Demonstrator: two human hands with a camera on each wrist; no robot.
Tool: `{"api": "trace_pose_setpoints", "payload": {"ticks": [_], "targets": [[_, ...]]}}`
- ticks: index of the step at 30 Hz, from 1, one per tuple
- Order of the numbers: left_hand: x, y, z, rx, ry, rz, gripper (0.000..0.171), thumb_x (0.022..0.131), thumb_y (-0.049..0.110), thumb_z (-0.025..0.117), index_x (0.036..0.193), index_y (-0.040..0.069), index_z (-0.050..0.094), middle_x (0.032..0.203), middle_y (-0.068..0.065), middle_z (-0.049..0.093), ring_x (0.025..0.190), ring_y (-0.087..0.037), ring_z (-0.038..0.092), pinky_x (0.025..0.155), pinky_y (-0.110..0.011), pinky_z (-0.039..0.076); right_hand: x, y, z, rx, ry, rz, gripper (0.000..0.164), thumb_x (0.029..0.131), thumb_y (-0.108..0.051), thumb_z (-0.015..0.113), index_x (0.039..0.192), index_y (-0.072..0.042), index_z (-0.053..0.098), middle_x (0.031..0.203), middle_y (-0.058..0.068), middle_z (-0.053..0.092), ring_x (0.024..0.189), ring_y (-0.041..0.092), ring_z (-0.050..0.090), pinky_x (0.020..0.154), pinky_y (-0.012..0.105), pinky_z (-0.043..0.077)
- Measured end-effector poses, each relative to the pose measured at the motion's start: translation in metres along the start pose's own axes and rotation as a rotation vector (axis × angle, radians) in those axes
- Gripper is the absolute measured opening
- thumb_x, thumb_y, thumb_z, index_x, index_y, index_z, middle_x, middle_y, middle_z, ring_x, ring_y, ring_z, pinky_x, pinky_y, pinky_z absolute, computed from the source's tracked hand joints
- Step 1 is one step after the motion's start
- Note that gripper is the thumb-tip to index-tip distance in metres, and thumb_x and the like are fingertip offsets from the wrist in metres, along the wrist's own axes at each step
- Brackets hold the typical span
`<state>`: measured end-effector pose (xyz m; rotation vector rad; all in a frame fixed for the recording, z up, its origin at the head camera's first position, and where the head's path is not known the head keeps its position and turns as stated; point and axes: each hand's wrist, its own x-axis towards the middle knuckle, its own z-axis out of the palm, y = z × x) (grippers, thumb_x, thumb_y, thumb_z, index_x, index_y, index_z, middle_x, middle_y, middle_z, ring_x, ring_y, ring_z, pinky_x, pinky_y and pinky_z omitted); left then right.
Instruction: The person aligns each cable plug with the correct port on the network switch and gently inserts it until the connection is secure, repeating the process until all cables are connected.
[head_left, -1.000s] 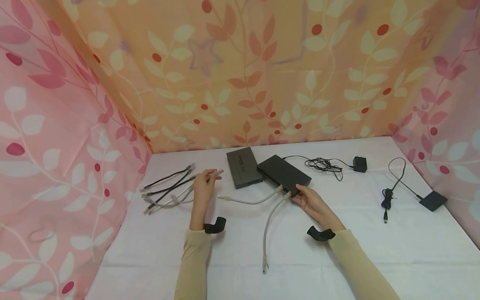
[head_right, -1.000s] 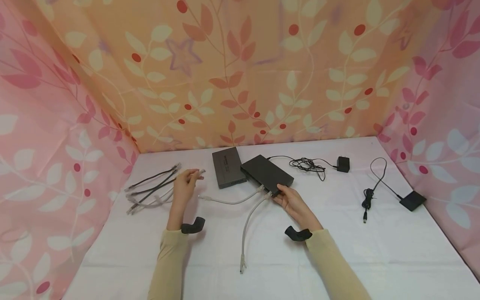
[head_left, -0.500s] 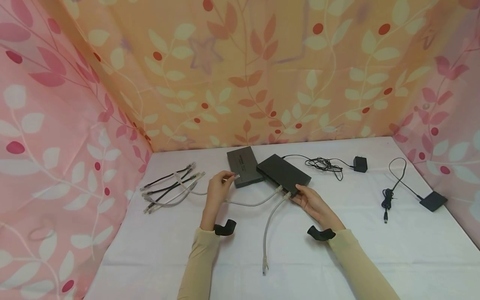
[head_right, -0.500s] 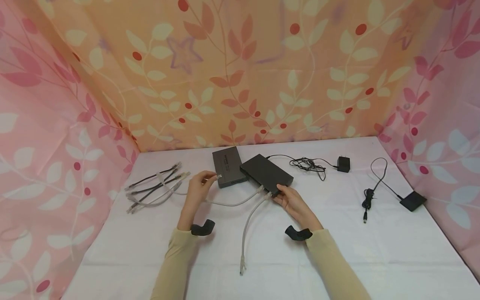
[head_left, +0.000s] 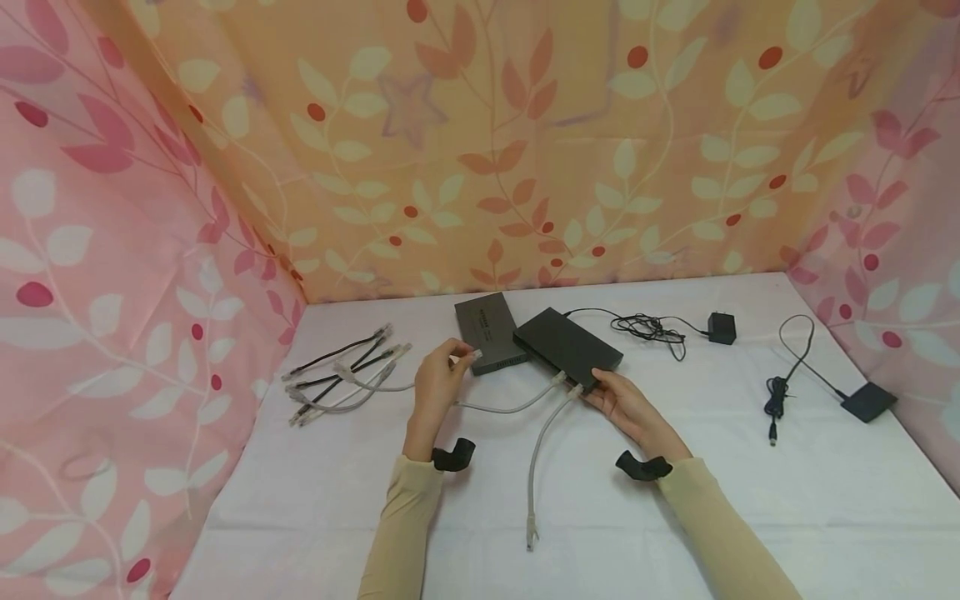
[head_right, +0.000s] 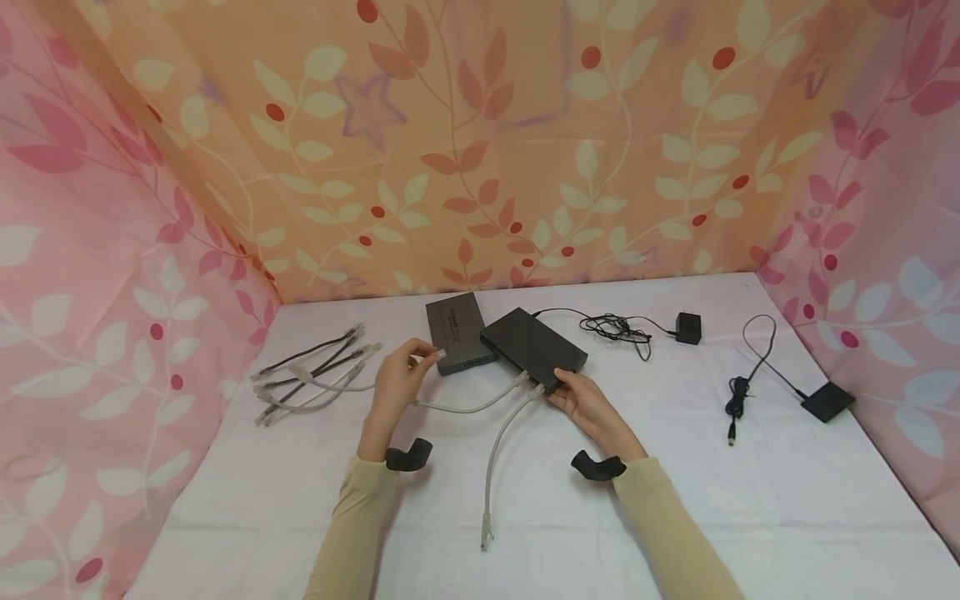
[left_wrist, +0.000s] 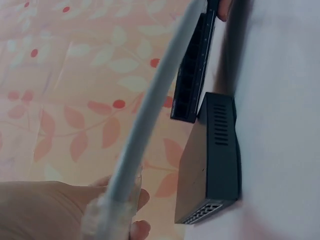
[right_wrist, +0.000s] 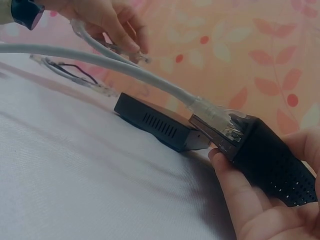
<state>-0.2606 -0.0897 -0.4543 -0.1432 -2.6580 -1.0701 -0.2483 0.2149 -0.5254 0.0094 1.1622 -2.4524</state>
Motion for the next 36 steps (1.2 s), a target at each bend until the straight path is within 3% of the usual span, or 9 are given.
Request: {"api": "trace_pose_setpoints", "payload": {"ticks": [10, 15, 22, 28, 36], "targets": [[0.001, 0.008, -0.002, -0.103, -0.052, 0.067, 0.012, 0.081, 0.017, 0.062, 0.092, 0.013, 0.06, 0.088, -0.003, 0.066, 0.068, -0.016, 0.057, 0.062, -0.03, 0.044, -0.001, 0.0, 0.0, -0.002, -0.013, -0.008, 0.053, 0.093, -0.009, 0.04, 0.136, 0.001, 0.01, 0.113, 0.001, 0.052, 0.102, 0.013, 0.056, 0.083, 0.029, 0.045], [0.0, 0.016, 0.006, -0.133, -0.12, 0.038, 0.018, 0.081, 0.02, 0.062, 0.098, 0.013, 0.06, 0.083, 0.0, 0.067, 0.075, -0.015, 0.06, 0.069, -0.031, 0.046, -0.001, 0.0, 0.0, -0.006, -0.008, -0.009, 0.051, 0.093, -0.009, 0.041, 0.135, -0.001, 0.014, 0.114, 0.001, 0.051, 0.101, 0.013, 0.055, 0.083, 0.029, 0.046], [0.0, 0.022, 0.018, -0.146, -0.206, 0.001, 0.021, 0.082, 0.021, 0.061, 0.099, 0.007, 0.063, 0.082, -0.002, 0.066, 0.077, -0.016, 0.059, 0.07, -0.031, 0.047, -0.002, -0.001, 0.0, -0.012, 0.01, 0.001, 0.047, 0.092, -0.01, 0.042, 0.132, -0.002, 0.019, 0.116, 0.001, 0.048, 0.101, 0.012, 0.055, 0.084, 0.029, 0.045], [0.004, 0.024, 0.035, -0.158, -0.242, 0.03, 0.017, 0.083, 0.02, 0.061, 0.095, 0.009, 0.064, 0.084, -0.002, 0.064, 0.076, -0.014, 0.058, 0.068, -0.028, 0.046, -0.002, -0.002, -0.001, -0.014, 0.014, 0.005, 0.053, 0.093, -0.01, 0.041, 0.135, 0.0, 0.012, 0.116, 0.0, 0.047, 0.101, 0.012, 0.055, 0.084, 0.029, 0.045], [0.004, 0.026, 0.06, -0.196, -0.272, 0.042, 0.017, 0.082, 0.021, 0.062, 0.093, 0.008, 0.064, 0.083, -0.004, 0.065, 0.074, -0.015, 0.058, 0.065, -0.025, 0.045, -0.003, 0.0, 0.002, -0.023, 0.018, -0.001, 0.041, 0.092, -0.01, 0.042, 0.128, -0.004, 0.023, 0.115, 0.0, 0.049, 0.101, 0.012, 0.055, 0.084, 0.029, 0.045]]}}
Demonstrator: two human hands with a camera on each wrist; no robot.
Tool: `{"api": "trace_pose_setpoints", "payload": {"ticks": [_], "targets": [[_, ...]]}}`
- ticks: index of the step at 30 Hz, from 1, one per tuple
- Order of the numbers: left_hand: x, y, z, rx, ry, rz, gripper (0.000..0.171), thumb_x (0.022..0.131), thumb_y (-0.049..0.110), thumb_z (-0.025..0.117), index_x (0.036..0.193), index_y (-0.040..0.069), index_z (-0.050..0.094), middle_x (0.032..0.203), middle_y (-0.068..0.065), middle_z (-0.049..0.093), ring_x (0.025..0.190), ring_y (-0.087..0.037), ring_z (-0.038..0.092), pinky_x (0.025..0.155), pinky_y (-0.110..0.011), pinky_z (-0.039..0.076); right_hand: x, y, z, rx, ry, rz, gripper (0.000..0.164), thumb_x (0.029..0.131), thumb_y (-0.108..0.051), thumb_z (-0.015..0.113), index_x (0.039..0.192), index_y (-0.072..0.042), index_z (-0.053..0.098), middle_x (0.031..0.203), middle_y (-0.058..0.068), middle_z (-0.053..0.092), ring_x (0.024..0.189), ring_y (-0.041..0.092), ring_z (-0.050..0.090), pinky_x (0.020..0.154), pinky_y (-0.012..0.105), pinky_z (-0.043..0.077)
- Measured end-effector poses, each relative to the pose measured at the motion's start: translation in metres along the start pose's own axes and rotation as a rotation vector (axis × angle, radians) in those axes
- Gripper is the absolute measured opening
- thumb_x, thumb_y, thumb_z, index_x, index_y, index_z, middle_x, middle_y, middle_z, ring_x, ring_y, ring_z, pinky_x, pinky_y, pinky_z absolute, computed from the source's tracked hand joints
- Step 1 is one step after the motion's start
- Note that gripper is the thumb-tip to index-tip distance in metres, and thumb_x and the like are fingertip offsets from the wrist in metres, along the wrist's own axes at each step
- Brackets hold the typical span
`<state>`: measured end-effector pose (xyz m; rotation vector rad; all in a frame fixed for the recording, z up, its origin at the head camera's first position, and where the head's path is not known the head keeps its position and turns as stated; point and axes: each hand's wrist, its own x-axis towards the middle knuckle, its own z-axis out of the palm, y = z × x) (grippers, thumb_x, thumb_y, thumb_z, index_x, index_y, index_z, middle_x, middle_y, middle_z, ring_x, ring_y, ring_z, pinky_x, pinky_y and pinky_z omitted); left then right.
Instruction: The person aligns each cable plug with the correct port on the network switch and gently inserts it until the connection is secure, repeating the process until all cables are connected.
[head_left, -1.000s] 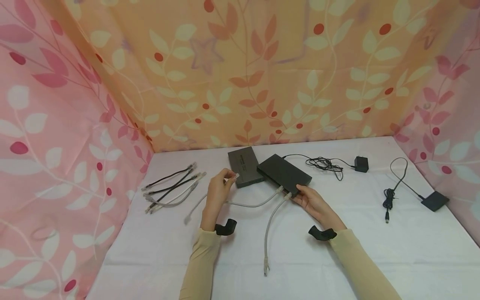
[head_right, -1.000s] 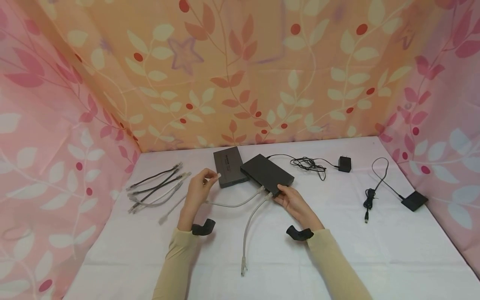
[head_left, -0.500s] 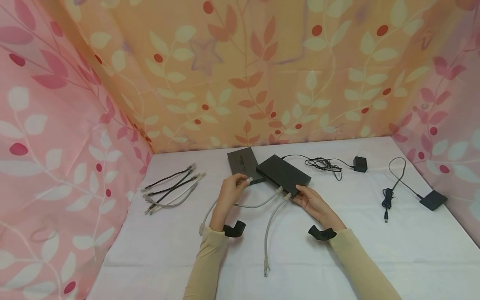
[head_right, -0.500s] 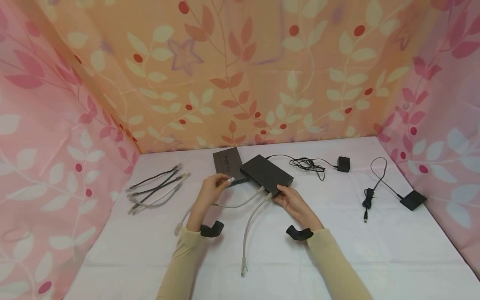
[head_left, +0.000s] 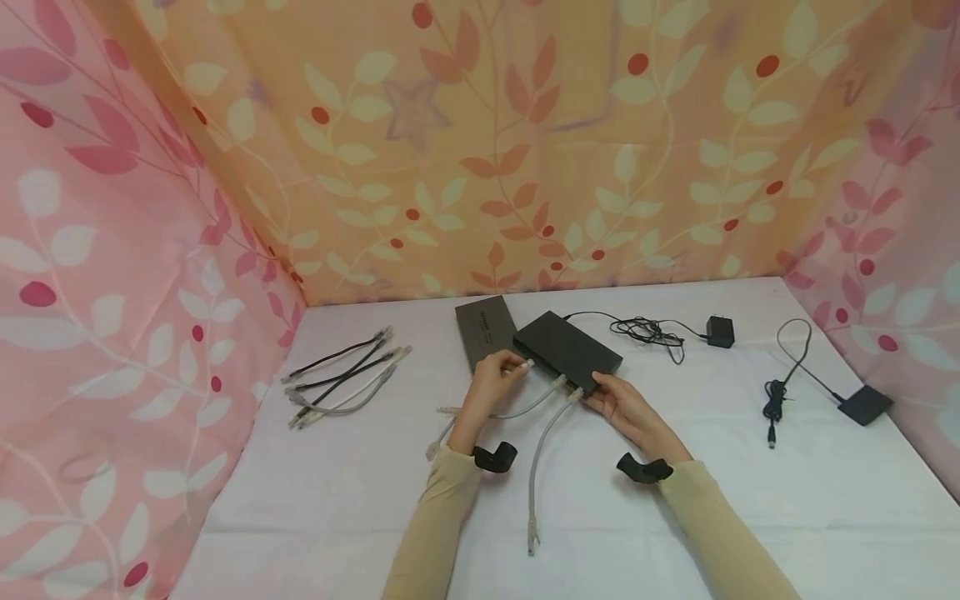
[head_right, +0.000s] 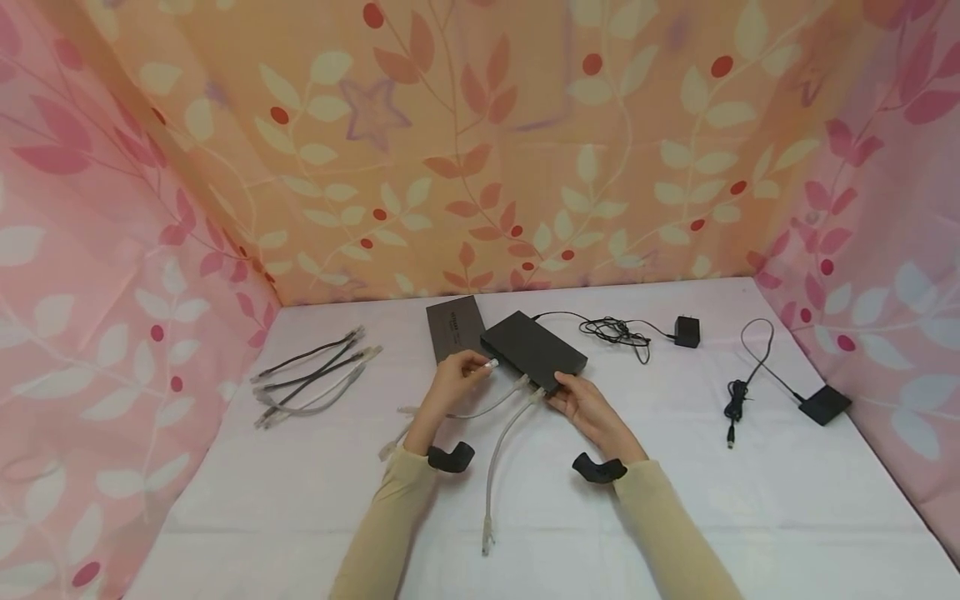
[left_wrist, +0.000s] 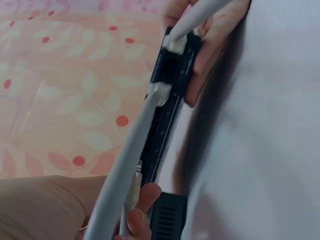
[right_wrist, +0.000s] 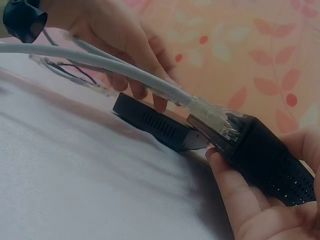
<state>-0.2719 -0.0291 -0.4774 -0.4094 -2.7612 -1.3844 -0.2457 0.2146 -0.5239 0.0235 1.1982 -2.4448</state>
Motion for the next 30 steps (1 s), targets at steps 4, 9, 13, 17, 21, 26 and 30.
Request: {"api": "trace_pose_setpoints", "payload": {"ticks": [4, 9, 13, 17, 21, 26, 30], "targets": [[0.0, 0.001, 0.009, -0.025, -0.015, -0.003, 0.017, 0.081, 0.021, 0.063, 0.092, 0.008, 0.065, 0.083, -0.004, 0.064, 0.072, -0.014, 0.059, 0.062, -0.023, 0.046, 0.001, 0.001, 0.0, -0.002, 0.013, 0.006, 0.043, 0.092, -0.011, 0.042, 0.13, -0.003, 0.022, 0.115, 0.0, 0.049, 0.1, 0.011, 0.055, 0.083, 0.028, 0.046], [0.0, 0.002, 0.018, -0.041, -0.032, -0.011, 0.017, 0.081, 0.024, 0.063, 0.09, 0.01, 0.065, 0.081, -0.003, 0.064, 0.074, -0.013, 0.059, 0.06, -0.022, 0.045, 0.001, 0.0, -0.001, -0.004, 0.017, 0.01, 0.048, 0.092, -0.011, 0.043, 0.132, -0.002, 0.018, 0.116, 0.0, 0.047, 0.1, 0.011, 0.055, 0.083, 0.028, 0.046], [0.0, 0.001, 0.023, -0.041, -0.034, -0.021, 0.016, 0.081, 0.025, 0.063, 0.089, 0.011, 0.065, 0.079, -0.001, 0.063, 0.073, -0.011, 0.057, 0.058, -0.021, 0.044, 0.002, 0.0, -0.001, -0.008, 0.011, 0.007, 0.046, 0.092, -0.011, 0.042, 0.131, -0.002, 0.019, 0.115, 0.001, 0.048, 0.1, 0.011, 0.056, 0.083, 0.028, 0.046], [-0.002, 0.003, 0.025, -0.057, -0.034, -0.031, 0.017, 0.08, 0.024, 0.063, 0.088, 0.01, 0.064, 0.079, -0.002, 0.062, 0.07, -0.012, 0.055, 0.055, -0.021, 0.043, 0.002, 0.0, -0.002, -0.018, 0.008, 0.006, 0.044, 0.092, -0.012, 0.043, 0.129, -0.002, 0.021, 0.114, 0.001, 0.048, 0.099, 0.011, 0.056, 0.082, 0.028, 0.046], [-0.002, 0.006, 0.025, -0.07, -0.034, -0.038, 0.017, 0.08, 0.024, 0.063, 0.088, 0.01, 0.064, 0.078, -0.002, 0.062, 0.067, -0.01, 0.054, 0.053, -0.02, 0.043, 0.002, 0.0, -0.002, -0.014, 0.01, 0.011, 0.046, 0.092, -0.013, 0.044, 0.13, -0.002, 0.02, 0.114, 0.002, 0.049, 0.1, 0.011, 0.056, 0.082, 0.028, 0.046], [-0.002, 0.007, 0.026, -0.085, -0.03, -0.042, 0.018, 0.08, 0.025, 0.064, 0.088, 0.009, 0.064, 0.077, -0.002, 0.063, 0.058, -0.008, 0.052, 0.048, -0.019, 0.042, 0.001, 0.0, -0.001, -0.02, 0.003, 0.01, 0.047, 0.093, -0.013, 0.042, 0.131, -0.001, 0.019, 0.114, 0.001, 0.049, 0.1, 0.011, 0.055, 0.083, 0.027, 0.046], [-0.003, 0.007, 0.027, -0.144, -0.046, -0.056, 0.019, 0.081, 0.024, 0.063, 0.089, 0.007, 0.062, 0.078, -0.004, 0.062, 0.045, -0.008, 0.05, 0.041, -0.02, 0.042, 0.001, 0.0, -0.001, -0.023, 0.007, 0.015, 0.044, 0.093, -0.013, 0.042, 0.129, -0.002, 0.021, 0.115, 0.001, 0.048, 0.1, 0.011, 0.055, 0.083, 0.027, 0.045]]}}
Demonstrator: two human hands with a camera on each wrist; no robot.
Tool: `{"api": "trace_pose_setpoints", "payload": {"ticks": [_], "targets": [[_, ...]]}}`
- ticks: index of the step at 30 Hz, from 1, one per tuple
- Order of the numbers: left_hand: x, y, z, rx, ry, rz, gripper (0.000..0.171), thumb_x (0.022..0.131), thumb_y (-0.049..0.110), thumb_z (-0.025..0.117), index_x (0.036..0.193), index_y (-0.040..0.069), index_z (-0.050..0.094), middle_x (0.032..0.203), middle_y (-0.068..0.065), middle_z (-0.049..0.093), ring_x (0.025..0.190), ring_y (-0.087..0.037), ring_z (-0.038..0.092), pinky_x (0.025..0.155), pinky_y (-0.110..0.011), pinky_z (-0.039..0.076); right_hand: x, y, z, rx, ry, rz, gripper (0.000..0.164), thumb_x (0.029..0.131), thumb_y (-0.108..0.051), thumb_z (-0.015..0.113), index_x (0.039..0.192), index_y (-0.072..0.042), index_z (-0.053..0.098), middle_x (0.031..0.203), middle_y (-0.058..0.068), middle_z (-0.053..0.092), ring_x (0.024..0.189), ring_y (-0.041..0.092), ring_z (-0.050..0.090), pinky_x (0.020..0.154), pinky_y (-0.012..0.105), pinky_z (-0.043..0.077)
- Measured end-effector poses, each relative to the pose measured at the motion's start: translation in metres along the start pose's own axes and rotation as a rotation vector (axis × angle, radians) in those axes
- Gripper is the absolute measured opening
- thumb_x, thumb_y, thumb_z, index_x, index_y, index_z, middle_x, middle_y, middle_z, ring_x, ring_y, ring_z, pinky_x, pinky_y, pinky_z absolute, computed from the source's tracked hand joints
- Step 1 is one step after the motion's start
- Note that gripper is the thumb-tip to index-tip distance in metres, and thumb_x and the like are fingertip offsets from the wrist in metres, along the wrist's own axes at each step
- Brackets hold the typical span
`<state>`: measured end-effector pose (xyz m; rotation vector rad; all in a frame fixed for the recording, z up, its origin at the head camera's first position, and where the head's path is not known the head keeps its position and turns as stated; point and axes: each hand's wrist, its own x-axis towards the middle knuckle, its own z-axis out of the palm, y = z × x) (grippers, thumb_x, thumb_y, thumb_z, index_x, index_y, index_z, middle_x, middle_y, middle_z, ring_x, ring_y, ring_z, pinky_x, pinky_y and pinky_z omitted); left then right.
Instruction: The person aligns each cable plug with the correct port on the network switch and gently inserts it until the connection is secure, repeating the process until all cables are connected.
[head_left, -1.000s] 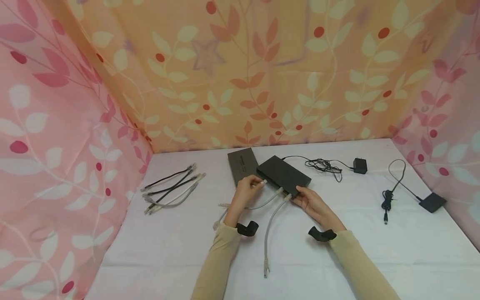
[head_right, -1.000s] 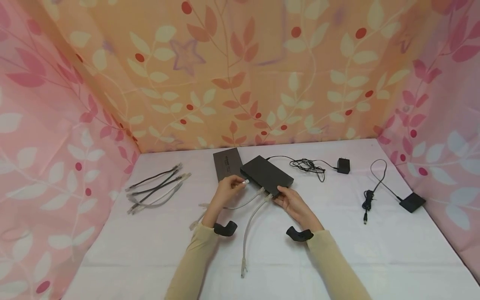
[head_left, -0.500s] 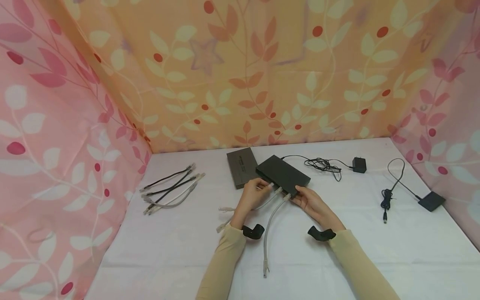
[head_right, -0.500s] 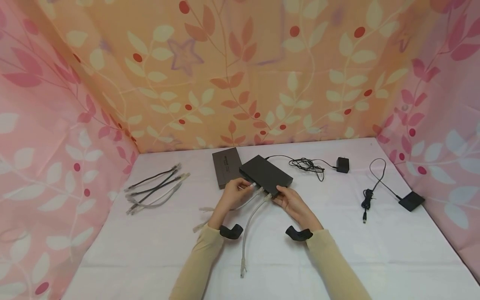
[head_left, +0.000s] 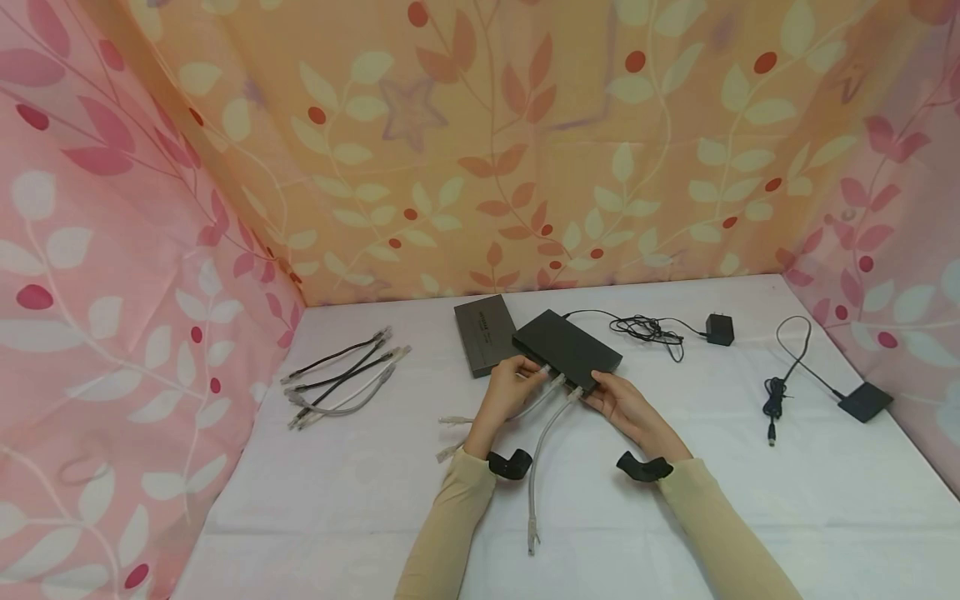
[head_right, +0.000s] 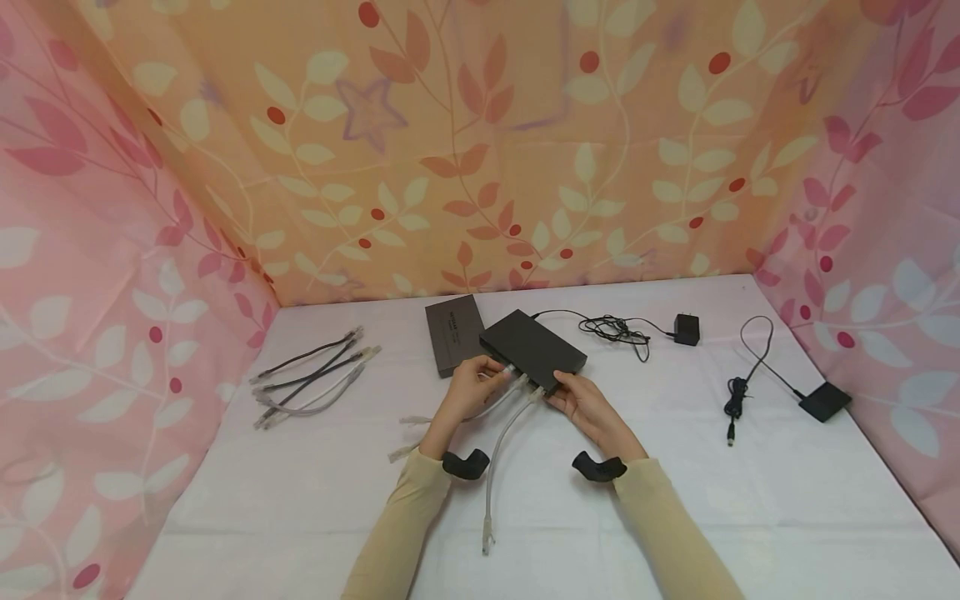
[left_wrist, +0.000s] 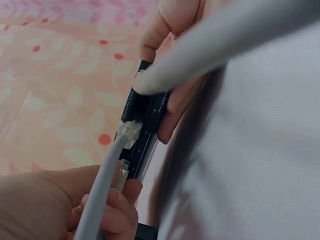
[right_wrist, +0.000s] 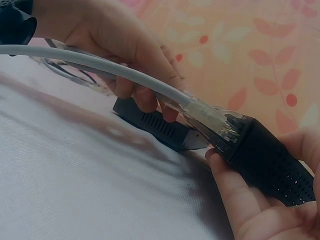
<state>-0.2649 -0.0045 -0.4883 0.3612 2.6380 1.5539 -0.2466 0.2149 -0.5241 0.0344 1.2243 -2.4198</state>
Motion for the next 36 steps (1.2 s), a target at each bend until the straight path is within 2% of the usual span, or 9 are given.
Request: {"api": "trace_pose_setpoints", "payload": {"ticks": [4, 8, 17, 22, 26, 30, 33, 36], "targets": [[-0.0001, -0.0001, 0.0008, -0.05, -0.011, -0.003, 0.018, 0.081, 0.023, 0.063, 0.089, 0.006, 0.062, 0.078, -0.004, 0.061, 0.042, -0.008, 0.049, 0.039, -0.021, 0.042, 0.0001, 0.0, 0.0, 0.003, 0.008, 0.007, 0.043, 0.092, -0.013, 0.043, 0.128, -0.001, 0.022, 0.116, 0.002, 0.047, 0.1, 0.011, 0.055, 0.083, 0.027, 0.045], [0.0005, -0.0007, 0.0012, -0.059, -0.007, 0.002, 0.018, 0.081, 0.023, 0.063, 0.088, 0.007, 0.061, 0.076, -0.003, 0.061, 0.041, -0.009, 0.049, 0.038, -0.02, 0.041, 0.0006, 0.0006, 0.0, 0.0, 0.011, -0.001, 0.044, 0.092, -0.012, 0.043, 0.129, -0.001, 0.021, 0.115, 0.002, 0.047, 0.1, 0.011, 0.055, 0.083, 0.027, 0.046], [0.0033, -0.0046, 0.0049, -0.111, -0.021, -0.01, 0.022, 0.08, 0.027, 0.064, 0.087, 0.006, 0.061, 0.075, -0.003, 0.06, 0.041, -0.008, 0.05, 0.039, -0.021, 0.041, 0.0019, 0.0032, 0.0007, -0.081, -0.008, -0.04, 0.041, 0.093, -0.01, 0.039, 0.128, 0.002, 0.021, 0.11, -0.001, 0.051, 0.092, 0.01, 0.057, 0.078, 0.026, 0.048], [0.0032, -0.0052, 0.0046, -0.142, -0.026, -0.028, 0.023, 0.08, 0.027, 0.063, 0.088, 0.006, 0.062, 0.074, -0.003, 0.06, 0.043, -0.008, 0.051, 0.041, -0.02, 0.042, 0.0024, 0.0035, 0.0006, -0.08, -0.013, -0.044, 0.046, 0.093, -0.01, 0.04, 0.131, 0.004, 0.017, 0.113, 0.0, 0.049, 0.095, 0.01, 0.056, 0.079, 0.027, 0.047], [0.0031, -0.0049, 0.0022, -0.192, -0.042, -0.043, 0.023, 0.083, 0.025, 0.06, 0.089, 0.003, 0.063, 0.076, -0.008, 0.062, 0.046, -0.009, 0.055, 0.045, -0.022, 0.047, 0.0022, 0.0027, 0.0006, -0.071, -0.006, -0.036, 0.043, 0.093, -0.01, 0.04, 0.129, 0.003, 0.02, 0.113, 0.0, 0.047, 0.095, 0.01, 0.056, 0.079, 0.027, 0.047], [0.0047, -0.0063, 0.0039, -0.279, -0.048, -0.069, 0.021, 0.084, 0.02, 0.059, 0.09, 0.0, 0.063, 0.077, -0.012, 0.062, 0.049, -0.009, 0.058, 0.051, -0.026, 0.051, 0.0014, 0.001, 0.0009, -0.051, -0.016, -0.022, 0.052, 0.094, -0.014, 0.04, 0.135, 0.003, 0.013, 0.114, 0.0, 0.048, 0.098, 0.009, 0.055, 0.081, 0.027, 0.046], [0.005, -0.0064, 0.007, -0.307, -0.029, -0.07, 0.019, 0.083, 0.017, 0.059, 0.09, -0.001, 0.062, 0.078, -0.011, 0.061, 0.049, -0.009, 0.058, 0.052, -0.027, 0.051, 0.0019, 0.0005, 0.0019, -0.062, -0.016, -0.02, 0.06, 0.093, -0.016, 0.041, 0.138, 0.003, 0.005, 0.114, -0.002, 0.048, 0.1, 0.008, 0.055, 0.082, 0.026, 0.046], [0.0041, -0.006, 0.0083, -0.308, -0.015, -0.07, 0.019, 0.083, 0.016, 0.059, 0.09, -0.001, 0.062, 0.078, -0.012, 0.061, 0.05, -0.009, 0.059, 0.052, -0.026, 0.051, 0.003, 0.0013, 0.0033, -0.092, -0.004, -0.021, 0.062, 0.093, -0.017, 0.042, 0.138, 0.003, 0.004, 0.115, -0.003, 0.046, 0.1, 0.006, 0.055, 0.081, 0.025, 0.046]]}}
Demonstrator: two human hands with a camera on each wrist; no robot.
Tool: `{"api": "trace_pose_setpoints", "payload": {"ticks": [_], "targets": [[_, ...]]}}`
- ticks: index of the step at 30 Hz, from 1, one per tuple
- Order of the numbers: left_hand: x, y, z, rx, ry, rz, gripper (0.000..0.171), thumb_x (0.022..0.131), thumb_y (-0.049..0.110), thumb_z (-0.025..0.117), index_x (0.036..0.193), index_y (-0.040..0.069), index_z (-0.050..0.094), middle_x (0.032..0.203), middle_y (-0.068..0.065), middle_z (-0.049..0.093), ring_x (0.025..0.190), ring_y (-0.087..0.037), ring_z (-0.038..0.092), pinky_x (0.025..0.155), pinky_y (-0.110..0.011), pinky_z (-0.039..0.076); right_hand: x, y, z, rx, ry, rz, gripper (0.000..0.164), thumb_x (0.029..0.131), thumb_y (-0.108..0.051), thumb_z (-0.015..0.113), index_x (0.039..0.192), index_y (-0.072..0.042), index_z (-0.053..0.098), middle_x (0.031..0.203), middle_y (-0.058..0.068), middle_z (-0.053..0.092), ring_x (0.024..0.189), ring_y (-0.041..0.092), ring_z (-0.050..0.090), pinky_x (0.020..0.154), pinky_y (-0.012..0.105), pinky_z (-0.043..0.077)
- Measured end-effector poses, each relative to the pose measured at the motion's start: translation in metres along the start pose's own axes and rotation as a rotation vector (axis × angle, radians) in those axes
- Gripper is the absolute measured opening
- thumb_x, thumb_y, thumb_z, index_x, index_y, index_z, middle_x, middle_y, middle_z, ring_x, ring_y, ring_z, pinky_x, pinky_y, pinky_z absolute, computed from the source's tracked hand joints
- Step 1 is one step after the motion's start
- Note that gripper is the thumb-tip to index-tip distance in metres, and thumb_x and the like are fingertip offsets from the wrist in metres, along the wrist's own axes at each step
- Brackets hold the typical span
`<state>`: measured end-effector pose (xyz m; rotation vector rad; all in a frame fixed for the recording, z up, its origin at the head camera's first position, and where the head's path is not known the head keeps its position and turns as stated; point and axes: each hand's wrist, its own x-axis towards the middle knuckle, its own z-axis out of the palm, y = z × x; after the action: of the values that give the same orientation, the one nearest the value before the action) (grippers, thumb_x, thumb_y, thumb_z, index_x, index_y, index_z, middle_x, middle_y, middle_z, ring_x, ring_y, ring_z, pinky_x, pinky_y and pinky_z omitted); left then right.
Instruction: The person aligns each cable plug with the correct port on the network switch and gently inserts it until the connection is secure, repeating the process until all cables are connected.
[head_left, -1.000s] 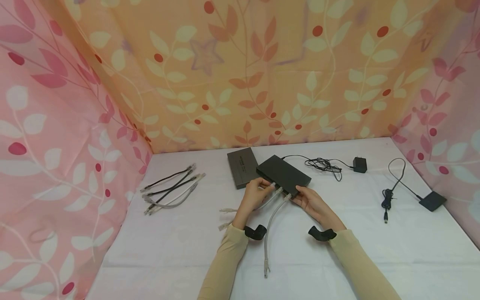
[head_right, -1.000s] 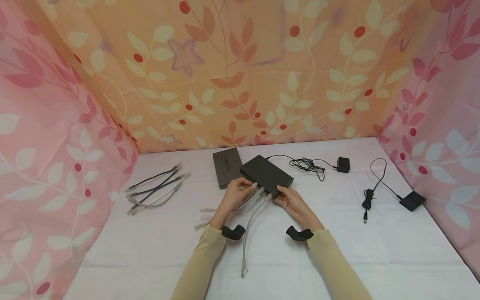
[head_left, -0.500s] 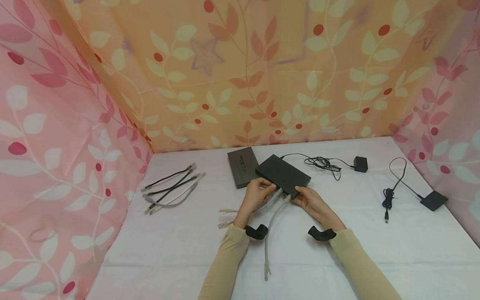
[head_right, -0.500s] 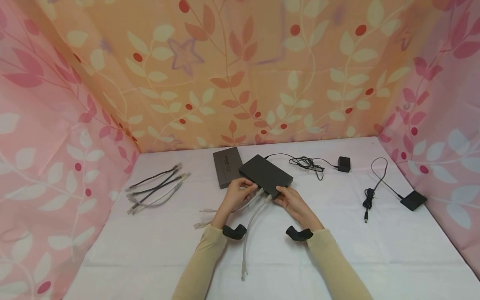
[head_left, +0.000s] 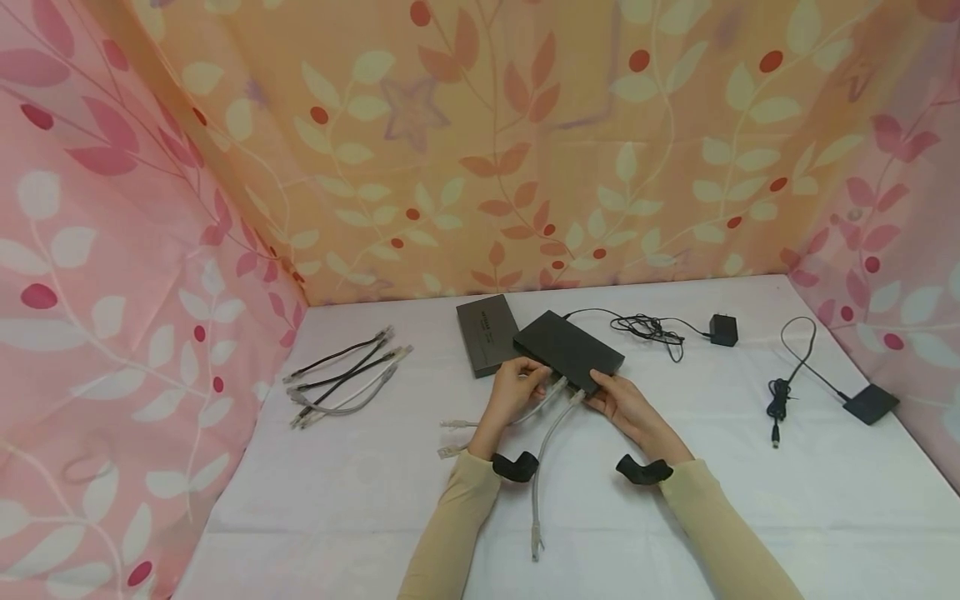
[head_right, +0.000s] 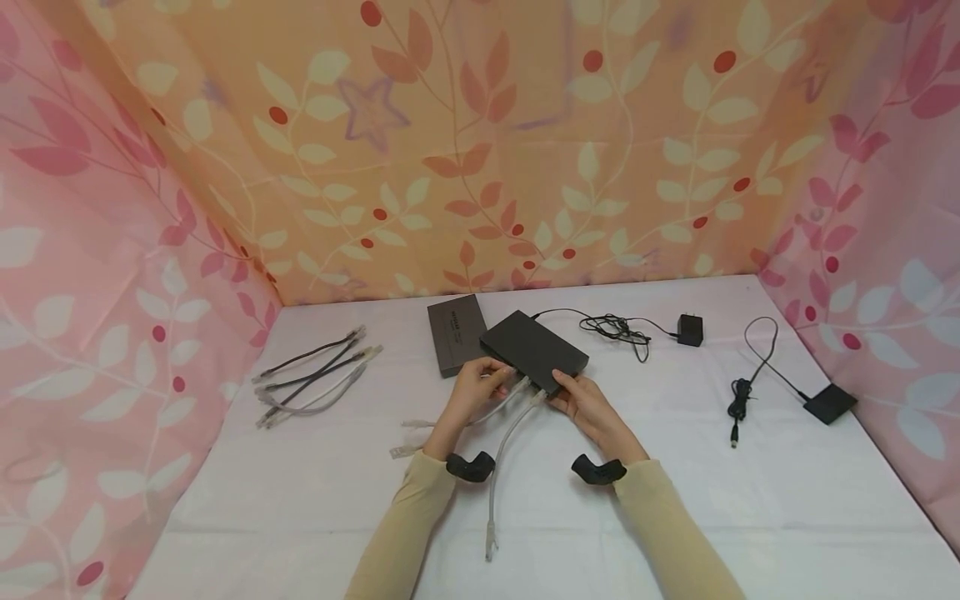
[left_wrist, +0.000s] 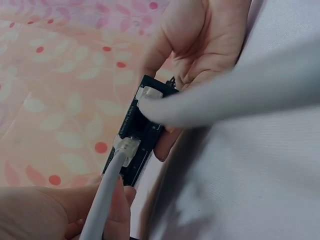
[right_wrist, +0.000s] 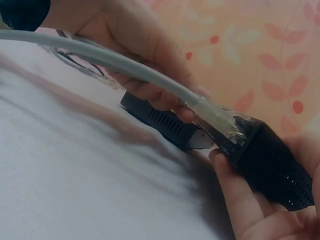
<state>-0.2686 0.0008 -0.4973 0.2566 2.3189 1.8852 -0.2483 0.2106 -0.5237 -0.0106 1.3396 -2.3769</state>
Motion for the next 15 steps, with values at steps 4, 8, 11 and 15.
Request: {"api": "trace_pose_setpoints", "payload": {"ticks": [4, 8, 11, 15], "targets": [[-0.003, 0.005, 0.0, -0.029, -0.002, -0.012, 0.019, 0.083, 0.012, 0.059, 0.091, -0.005, 0.061, 0.078, -0.018, 0.061, 0.051, -0.017, 0.06, 0.051, -0.026, 0.051, -0.001, 0.001, 0.001, -0.054, 0.021, 0.004, 0.06, 0.092, -0.016, 0.044, 0.136, 0.006, 0.01, 0.114, -0.002, 0.046, 0.096, 0.005, 0.056, 0.08, 0.023, 0.046], [-0.009, 0.015, -0.002, -0.06, -0.017, -0.017, 0.021, 0.083, 0.007, 0.058, 0.094, -0.012, 0.059, 0.082, -0.027, 0.06, 0.057, -0.028, 0.062, 0.053, -0.029, 0.052, -0.002, 0.001, 0.001, -0.1, 0.021, 0.003, 0.058, 0.092, -0.017, 0.045, 0.136, 0.006, 0.013, 0.114, -0.001, 0.047, 0.096, 0.006, 0.056, 0.08, 0.024, 0.046], [-0.013, 0.021, -0.003, -0.058, -0.02, -0.012, 0.022, 0.084, 0.006, 0.057, 0.095, -0.013, 0.059, 0.084, -0.028, 0.06, 0.059, -0.028, 0.063, 0.055, -0.03, 0.052, -0.002, 0.0, 0.001, -0.114, 0.018, 0.007, 0.058, 0.092, -0.017, 0.045, 0.135, 0.004, 0.015, 0.115, 0.0, 0.047, 0.096, 0.006, 0.056, 0.08, 0.024, 0.046], [-0.014, 0.023, -0.003, -0.064, -0.013, -0.017, 0.022, 0.083, 0.005, 0.057, 0.094, -0.014, 0.059, 0.084, -0.026, 0.06, 0.058, -0.025, 0.063, 0.056, -0.031, 0.052, -0.002, -0.001, 0.002, -0.106, 0.019, 0.018, 0.057, 0.091, -0.015, 0.046, 0.135, 0.006, 0.015, 0.113, 0.0, 0.049, 0.096, 0.006, 0.056, 0.079, 0.024, 0.047]]}}
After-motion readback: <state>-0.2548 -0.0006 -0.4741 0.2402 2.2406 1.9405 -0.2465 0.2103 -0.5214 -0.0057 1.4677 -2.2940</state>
